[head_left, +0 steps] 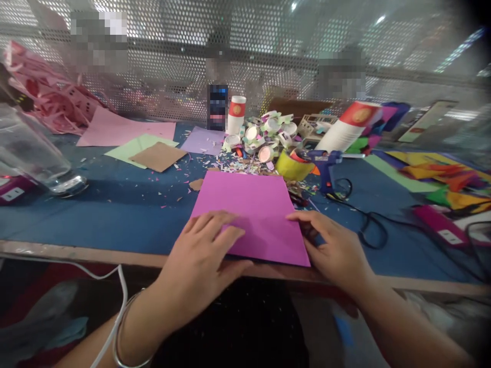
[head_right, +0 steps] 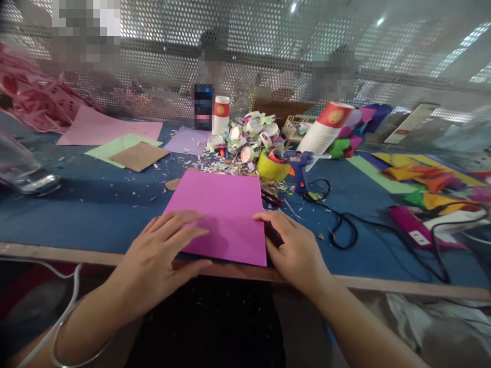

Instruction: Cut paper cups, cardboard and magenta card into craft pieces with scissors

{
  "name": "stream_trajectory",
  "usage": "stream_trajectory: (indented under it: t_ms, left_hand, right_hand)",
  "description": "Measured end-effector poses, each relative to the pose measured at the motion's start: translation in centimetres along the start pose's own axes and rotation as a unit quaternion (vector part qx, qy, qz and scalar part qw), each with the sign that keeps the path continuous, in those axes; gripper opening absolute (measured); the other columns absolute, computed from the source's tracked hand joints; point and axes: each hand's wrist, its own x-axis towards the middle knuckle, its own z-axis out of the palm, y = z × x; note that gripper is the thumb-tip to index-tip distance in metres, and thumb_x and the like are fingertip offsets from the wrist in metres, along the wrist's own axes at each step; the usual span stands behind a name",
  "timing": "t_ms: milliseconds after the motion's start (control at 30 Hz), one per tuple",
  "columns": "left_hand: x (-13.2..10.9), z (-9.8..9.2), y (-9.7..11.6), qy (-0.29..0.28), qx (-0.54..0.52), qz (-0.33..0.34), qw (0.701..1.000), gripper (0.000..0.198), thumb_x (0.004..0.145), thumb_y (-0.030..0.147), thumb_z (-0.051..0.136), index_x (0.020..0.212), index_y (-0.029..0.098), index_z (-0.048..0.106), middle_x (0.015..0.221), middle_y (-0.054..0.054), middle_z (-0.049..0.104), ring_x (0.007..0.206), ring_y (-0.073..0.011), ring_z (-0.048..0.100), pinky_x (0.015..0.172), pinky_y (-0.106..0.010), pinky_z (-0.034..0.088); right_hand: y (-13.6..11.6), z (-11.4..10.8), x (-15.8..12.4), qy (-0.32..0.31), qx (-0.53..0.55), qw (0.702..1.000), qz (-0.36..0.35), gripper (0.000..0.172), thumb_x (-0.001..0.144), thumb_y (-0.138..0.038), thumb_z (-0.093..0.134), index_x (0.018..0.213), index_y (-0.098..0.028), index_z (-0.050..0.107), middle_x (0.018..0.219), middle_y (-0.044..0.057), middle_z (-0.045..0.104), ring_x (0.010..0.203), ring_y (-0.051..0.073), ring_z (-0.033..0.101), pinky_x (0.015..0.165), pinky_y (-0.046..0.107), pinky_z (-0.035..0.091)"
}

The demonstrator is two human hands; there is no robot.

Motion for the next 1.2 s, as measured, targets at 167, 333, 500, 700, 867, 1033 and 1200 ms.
stream_trajectory:
  t_ms: [167, 333, 500, 700, 867, 1033, 1200]
  left_hand:
    - [-1.5, 0.5, -1.4, 0.004, 0.003, -0.034, 0.999, 0.023, 0.095, 0.031, 0.062, 0.117, 0.024, 0.061, 0.137, -0.007, 0.061, 0.128, -0.0288, 0.052, 0.102, -0.052, 0.045]
    - [-2.0, 0.9, -1.1, 0.064, -0.046, -0.022, 0.997, 0.022, 0.093, 0.011, 0.056, 0.108, 0.024, 0.066, 0.126, -0.006, 0.066, 0.119, -0.0259, 0.055, 0.1, -0.049, 0.047]
    - [-1.8, 1.3, -0.1, 0.122, -0.04, -0.019, 0.992, 0.031, 0.09, 0.004, 0.057, 0.109, 0.025, 0.07, 0.117, -0.005, 0.068, 0.108, -0.0252, 0.055, 0.093, -0.047, 0.047]
    - [-1.5, 0.9, -0.1, 0.205, -0.048, 0.011, 0.977, 0.029, 0.087, -0.005, 0.058, 0.097, 0.02, 0.07, 0.094, -0.005, 0.069, 0.087, -0.0193, 0.057, 0.078, -0.039, 0.048]
    - [-2.0, -1.2, -1.5, 0.196, -0.063, 0.08, 0.975, 0.034, 0.085, -0.007, 0.058, 0.099, 0.023, 0.068, 0.097, -0.003, 0.071, 0.093, -0.0198, 0.061, 0.08, -0.038, 0.052]
    - [-0.3, -3.7, -4.5, 0.111, 0.047, 0.206, 0.971, 0.02, 0.089, 0.01, 0.064, 0.104, 0.023, 0.067, 0.111, -0.004, 0.073, 0.111, -0.0261, 0.061, 0.093, -0.044, 0.05]
    - [1.3, -4.3, -4.4, 0.145, 0.17, 0.003, 0.975, 0.029, 0.094, 0.014, 0.056, 0.116, 0.028, 0.067, 0.123, -0.007, 0.068, 0.116, -0.0332, 0.053, 0.096, -0.055, 0.042]
  right_hand:
    - [-0.3, -0.1, -0.5, -0.001, -0.007, 1.0, 0.008, 0.027, 0.09, -0.012, 0.058, 0.115, -0.022, 0.062, 0.106, 0.006, 0.072, 0.091, 0.02, 0.071, 0.079, 0.03, 0.056]
    - [-0.9, -0.3, -0.8, 0.011, -0.008, 1.0, 0.011, 0.02, 0.092, -0.014, 0.058, 0.109, -0.022, 0.064, 0.096, 0.004, 0.072, 0.074, 0.016, 0.069, 0.069, 0.027, 0.056]
    - [-1.5, -0.4, -0.8, 0.048, -0.003, 0.998, -0.033, 0.019, 0.093, -0.012, 0.057, 0.107, -0.022, 0.066, 0.096, 0.005, 0.074, 0.088, 0.019, 0.072, 0.079, 0.03, 0.057]
    - [-1.8, -0.1, -1.0, 0.093, -0.003, 0.993, -0.078, 0.027, 0.092, -0.006, 0.059, 0.111, -0.023, 0.066, 0.097, 0.005, 0.073, 0.09, 0.019, 0.071, 0.081, 0.031, 0.057]
    - [-1.1, 0.0, -1.1, 0.131, -0.044, 0.988, -0.068, 0.027, 0.09, -0.007, 0.062, 0.111, -0.023, 0.067, 0.099, 0.006, 0.072, 0.091, 0.02, 0.07, 0.084, 0.033, 0.056]
    - [-1.8, -0.6, -1.4, 0.168, -0.1, 0.974, -0.114, 0.028, 0.086, -0.005, 0.067, 0.109, -0.021, 0.069, 0.095, 0.008, 0.072, 0.082, 0.02, 0.07, 0.074, 0.032, 0.056]
    - [-3.4, -0.6, -2.2, 0.141, -0.19, 0.952, -0.192, 0.029, 0.08, -0.004, 0.073, 0.106, -0.015, 0.07, 0.09, 0.01, 0.074, 0.078, 0.021, 0.068, 0.072, 0.034, 0.053]
